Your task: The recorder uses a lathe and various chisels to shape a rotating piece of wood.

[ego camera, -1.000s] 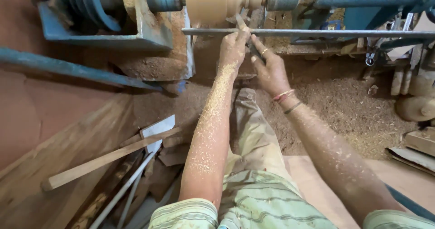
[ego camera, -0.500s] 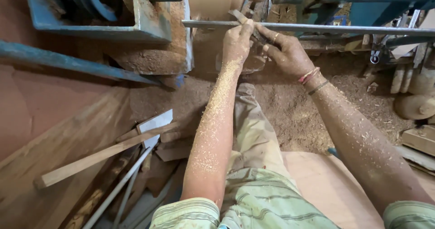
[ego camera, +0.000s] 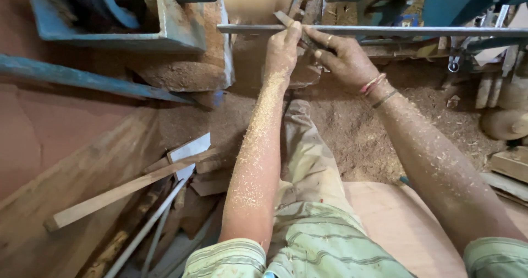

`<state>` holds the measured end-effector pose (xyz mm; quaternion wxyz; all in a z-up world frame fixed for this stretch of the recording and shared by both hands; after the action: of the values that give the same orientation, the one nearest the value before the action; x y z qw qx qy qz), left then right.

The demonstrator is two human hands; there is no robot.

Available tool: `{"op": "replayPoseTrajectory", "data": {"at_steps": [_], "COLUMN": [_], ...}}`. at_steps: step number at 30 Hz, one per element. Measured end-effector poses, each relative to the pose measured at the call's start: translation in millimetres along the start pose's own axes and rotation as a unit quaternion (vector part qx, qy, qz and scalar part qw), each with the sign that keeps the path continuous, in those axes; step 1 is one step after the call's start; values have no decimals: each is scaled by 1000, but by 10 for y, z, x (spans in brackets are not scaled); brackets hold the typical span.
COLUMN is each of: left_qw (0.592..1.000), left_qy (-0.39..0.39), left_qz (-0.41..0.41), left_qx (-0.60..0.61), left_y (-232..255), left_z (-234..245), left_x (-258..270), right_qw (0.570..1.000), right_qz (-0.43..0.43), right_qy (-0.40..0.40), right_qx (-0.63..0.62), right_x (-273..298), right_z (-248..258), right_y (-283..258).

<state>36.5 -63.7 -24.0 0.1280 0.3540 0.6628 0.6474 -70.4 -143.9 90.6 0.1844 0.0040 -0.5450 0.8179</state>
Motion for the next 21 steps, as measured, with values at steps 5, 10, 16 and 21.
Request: {"op": "replayPoseTrajectory", "data": {"at_steps": [5,10,16,21], "left_qw": [1000,998,999,999], "left_qy": [-9,-15,-27,-23], "left_qz": [-18,-59,-37,-18], "left_qx": [3,-12,-11,-22], "left_y": [40,114,112,63], "left_z": [-18,4,-16,-6], "left_x": [34,39,57,41], "right_qw": [998,974,985,983], "right_qz": [-54,-211,60,-70], "right_qy": [41,55,163,169], "right_qx": [3,59,8,-28], "right_x": [126,232,284,292], "right_z": [-63,-178,-220,-264], "right_y": [4,18,-33,11]}}
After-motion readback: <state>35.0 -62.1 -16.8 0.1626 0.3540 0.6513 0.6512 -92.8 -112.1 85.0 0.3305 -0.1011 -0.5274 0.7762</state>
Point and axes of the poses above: each hand's wrist, its own x-axis away from the middle knuckle, its own z-axis out of the back of the hand, y = z × x, the point moved 8 cm from there along -x, towards the middle knuckle, and after that the axes turned 4 degrees about -x, right-handed, at the moved point
